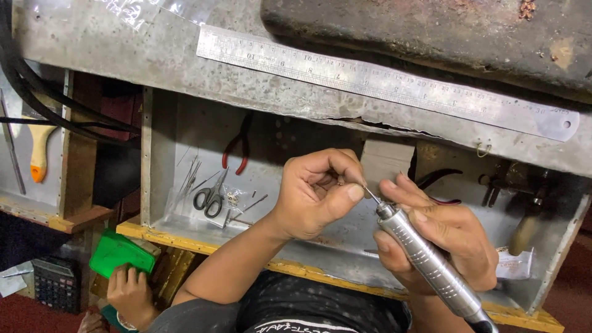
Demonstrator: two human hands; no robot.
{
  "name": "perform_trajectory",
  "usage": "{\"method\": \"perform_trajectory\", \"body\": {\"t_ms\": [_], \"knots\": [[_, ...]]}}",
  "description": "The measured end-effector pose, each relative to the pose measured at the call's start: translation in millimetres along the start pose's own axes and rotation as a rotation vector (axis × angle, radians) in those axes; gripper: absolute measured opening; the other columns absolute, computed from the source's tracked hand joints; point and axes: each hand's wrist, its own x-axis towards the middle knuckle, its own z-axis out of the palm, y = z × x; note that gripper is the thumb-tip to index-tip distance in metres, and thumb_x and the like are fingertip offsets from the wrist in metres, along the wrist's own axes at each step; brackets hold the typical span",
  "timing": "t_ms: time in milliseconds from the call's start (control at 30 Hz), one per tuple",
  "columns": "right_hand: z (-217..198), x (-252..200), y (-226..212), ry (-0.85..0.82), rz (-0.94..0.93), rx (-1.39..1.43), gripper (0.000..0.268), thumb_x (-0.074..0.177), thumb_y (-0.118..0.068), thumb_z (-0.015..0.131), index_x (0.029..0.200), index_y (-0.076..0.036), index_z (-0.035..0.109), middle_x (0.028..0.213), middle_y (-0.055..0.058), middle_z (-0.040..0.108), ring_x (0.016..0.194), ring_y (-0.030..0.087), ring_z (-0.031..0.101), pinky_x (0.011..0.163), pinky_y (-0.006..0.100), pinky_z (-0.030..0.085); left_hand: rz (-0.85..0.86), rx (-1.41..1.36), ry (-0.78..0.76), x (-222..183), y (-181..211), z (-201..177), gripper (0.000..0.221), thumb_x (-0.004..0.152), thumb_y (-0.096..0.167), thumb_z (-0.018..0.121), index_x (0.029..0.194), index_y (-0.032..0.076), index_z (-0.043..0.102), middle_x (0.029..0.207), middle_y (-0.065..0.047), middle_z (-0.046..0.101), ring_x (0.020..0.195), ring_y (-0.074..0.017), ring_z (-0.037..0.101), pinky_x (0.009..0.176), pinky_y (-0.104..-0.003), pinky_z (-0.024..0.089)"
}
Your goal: Shaping and connecting small metal wire loops or jump rings to create a jewelry piece at a workbench.
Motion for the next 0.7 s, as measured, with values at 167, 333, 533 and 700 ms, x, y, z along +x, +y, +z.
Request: {"method": "perform_trajectory", "body": {"t_ms": [167, 333, 533, 700], "knots": [[-1, -4, 2, 0.008, 0.007, 0.009, 0.038, 0.09, -0.011, 0.074, 0.117, 0.001, 0.051, 0.103, 0.027, 0.058, 0.109, 0.049, 0.076, 0.106, 0.059, 0.069, 0.014, 0.017, 0.002, 0, 1, 1, 0.013, 0.098, 0.021, 0.065, 0.094, 0.009, 0.062, 0.083, -0.002, 0.059, 0.075, -0.0117, 0.052, 0.071, -0.026, 0.044], [2, -2, 5, 0.04, -0.026, 0.004, 0.036, 0.091, -0.015, 0.073, 0.115, 0.001, 0.052, 0.098, 0.029, 0.061, 0.104, 0.047, 0.077, 0.1, 0.056, 0.071, 0.01, 0.029, 0.003, 0, 1, 1, 0.012, 0.097, 0.02, 0.065, 0.095, 0.009, 0.063, 0.083, -0.002, 0.059, 0.075, -0.0118, 0.052, 0.071, -0.026, 0.043], [-4, -3, 9, -0.007, -0.018, 0.046, 0.035, 0.093, -0.01, 0.072, 0.12, -0.001, 0.052, 0.095, 0.026, 0.064, 0.107, 0.048, 0.076, 0.104, 0.057, 0.069, 0.012, 0.029, 0.005, 0, 0, 0, 0.014, 0.098, 0.022, 0.065, 0.094, 0.008, 0.062, 0.082, -0.002, 0.059, 0.074, -0.0108, 0.051, 0.068, -0.025, 0.042], [-38, -16, 38, -0.287, 0.023, 0.217, 0.06, 0.089, -0.012, 0.077, 0.14, -0.006, 0.048, 0.102, 0.022, 0.074, 0.124, 0.042, 0.072, 0.115, 0.053, 0.064, 0.016, 0.03, 0.009, 1, -3, -1, 0.017, 0.099, 0.024, 0.064, 0.093, 0.008, 0.061, 0.084, -0.002, 0.06, 0.074, -0.0106, 0.052, 0.067, -0.024, 0.043]]}}
